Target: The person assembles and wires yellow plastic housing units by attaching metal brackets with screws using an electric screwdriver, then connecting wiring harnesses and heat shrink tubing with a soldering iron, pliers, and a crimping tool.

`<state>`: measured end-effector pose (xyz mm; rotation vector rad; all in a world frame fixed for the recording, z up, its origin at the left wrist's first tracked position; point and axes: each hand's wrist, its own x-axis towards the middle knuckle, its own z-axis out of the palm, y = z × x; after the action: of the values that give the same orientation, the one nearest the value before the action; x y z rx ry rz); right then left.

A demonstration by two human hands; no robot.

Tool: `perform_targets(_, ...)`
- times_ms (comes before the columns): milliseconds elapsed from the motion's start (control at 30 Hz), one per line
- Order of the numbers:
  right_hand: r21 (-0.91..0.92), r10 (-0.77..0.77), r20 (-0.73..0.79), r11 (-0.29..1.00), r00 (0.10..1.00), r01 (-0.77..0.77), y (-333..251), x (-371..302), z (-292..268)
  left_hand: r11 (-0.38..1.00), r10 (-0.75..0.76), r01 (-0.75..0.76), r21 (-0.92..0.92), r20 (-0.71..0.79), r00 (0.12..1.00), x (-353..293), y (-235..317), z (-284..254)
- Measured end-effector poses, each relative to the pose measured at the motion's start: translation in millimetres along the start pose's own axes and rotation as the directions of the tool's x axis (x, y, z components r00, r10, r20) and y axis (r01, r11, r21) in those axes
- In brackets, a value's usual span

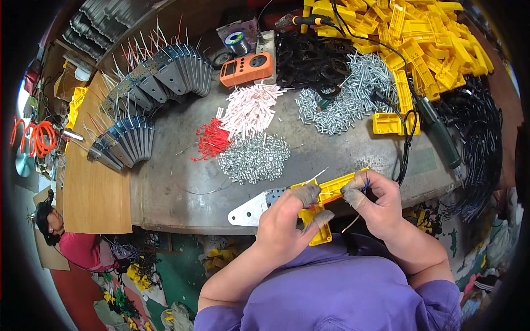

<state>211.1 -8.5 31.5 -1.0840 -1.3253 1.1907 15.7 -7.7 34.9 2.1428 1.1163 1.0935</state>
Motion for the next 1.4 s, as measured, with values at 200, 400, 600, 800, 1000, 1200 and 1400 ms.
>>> perform_targets(200, 0.061, 0.069, -0.026, 0.996, 0.997, -0.067, -3, 0, 1, 0.923, 0.339, -0.318, 0.215, -0.069, 0.938, -9, -19, 2)
perform_targets(400, 0.041, 0.047, -0.027, 0.998, 0.999, -0.046, 2, 0, 1, 0.986, 0.163, -0.159, 0.054, -0.084, 0.983, -8, -14, 5)
perform_targets(600, -0.080, -0.048, -0.005, 0.996, 0.999, 0.048, -1, 0, 0, 0.966, -0.121, 0.122, -0.229, 0.017, 0.992, -11, -6, -3)
perform_targets(800, 0.066, 0.017, -0.006, 0.998, 1.000, -0.017, 2, -1, 2, 1.000, 0.019, -0.021, 0.019, 0.065, 0.998, -10, -7, -4)
perform_targets(1000, 0.022, 0.037, 0.124, 0.999, 0.992, -0.040, -6, -1, 3, 0.790, -0.270, 0.267, -0.553, 0.078, 0.960, -11, -7, 4)
perform_targets(1200, 0.079, 0.042, 0.076, 0.996, 0.996, -0.048, 0, 0, 0, 0.790, -0.283, 0.337, -0.511, 0.183, 0.942, -12, -4, 2)
perform_targets(1400, 0.212, 0.021, -0.002, 0.977, 1.000, -0.021, 4, 2, -5, 0.720, -0.309, 0.340, -0.605, 0.159, 0.938, -11, -3, 3)
